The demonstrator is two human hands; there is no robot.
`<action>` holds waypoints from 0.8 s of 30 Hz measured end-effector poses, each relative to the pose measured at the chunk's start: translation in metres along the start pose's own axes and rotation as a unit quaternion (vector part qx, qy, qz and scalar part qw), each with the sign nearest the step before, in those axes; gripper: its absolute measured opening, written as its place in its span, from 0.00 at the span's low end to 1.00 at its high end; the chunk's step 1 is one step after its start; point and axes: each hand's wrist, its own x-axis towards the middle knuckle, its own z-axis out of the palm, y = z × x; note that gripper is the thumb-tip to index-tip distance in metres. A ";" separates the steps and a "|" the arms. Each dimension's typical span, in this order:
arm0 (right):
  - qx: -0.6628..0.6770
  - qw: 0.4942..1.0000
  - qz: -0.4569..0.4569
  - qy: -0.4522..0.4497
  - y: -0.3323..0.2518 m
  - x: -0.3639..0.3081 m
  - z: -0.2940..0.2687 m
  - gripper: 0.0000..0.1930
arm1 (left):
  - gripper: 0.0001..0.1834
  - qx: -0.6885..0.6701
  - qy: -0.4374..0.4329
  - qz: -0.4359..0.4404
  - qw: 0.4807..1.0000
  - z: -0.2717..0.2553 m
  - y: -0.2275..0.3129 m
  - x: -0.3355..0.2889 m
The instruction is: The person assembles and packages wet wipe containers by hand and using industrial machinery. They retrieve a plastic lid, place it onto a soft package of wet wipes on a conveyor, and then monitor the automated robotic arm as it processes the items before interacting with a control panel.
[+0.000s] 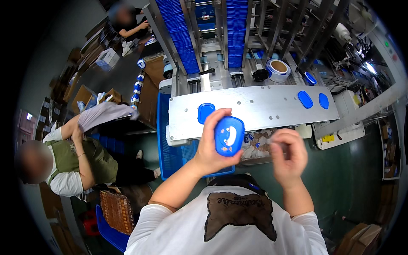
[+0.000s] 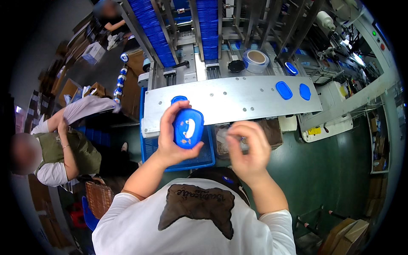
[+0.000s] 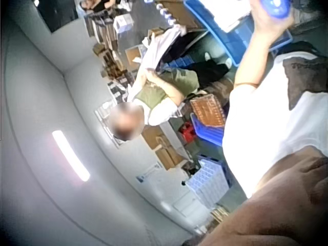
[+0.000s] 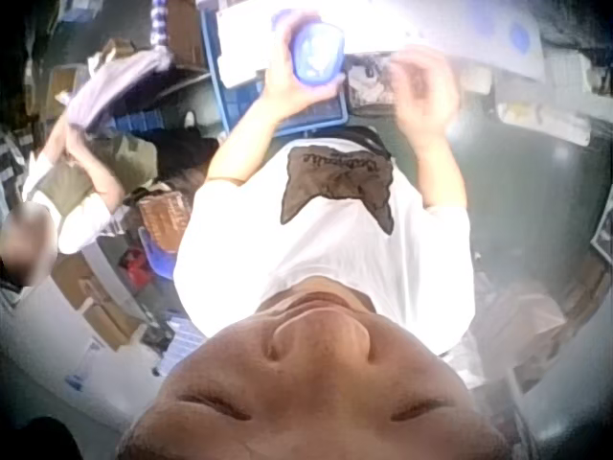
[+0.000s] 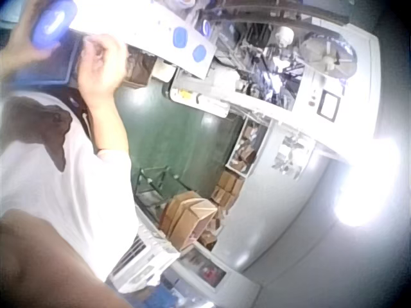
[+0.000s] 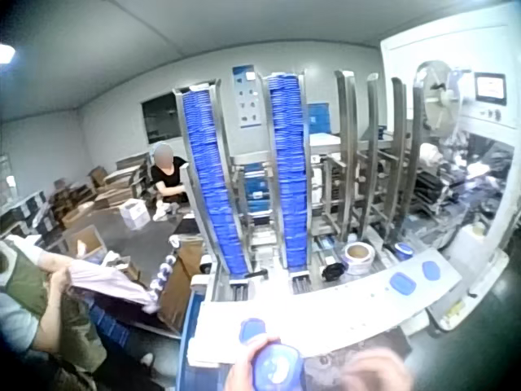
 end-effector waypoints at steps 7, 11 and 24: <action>0.057 0.997 0.018 -0.052 0.001 0.003 0.021 0.10 | 0.52 -0.058 0.010 0.034 0.998 0.005 0.006 0.002; -0.018 0.996 -0.032 -0.086 0.004 0.005 0.027 0.09 | 0.51 -0.049 0.024 0.033 0.998 0.005 0.004 0.001; 0.041 0.997 0.011 -0.068 0.001 0.006 0.035 0.09 | 0.51 -0.066 0.047 0.047 0.996 0.005 0.002 0.002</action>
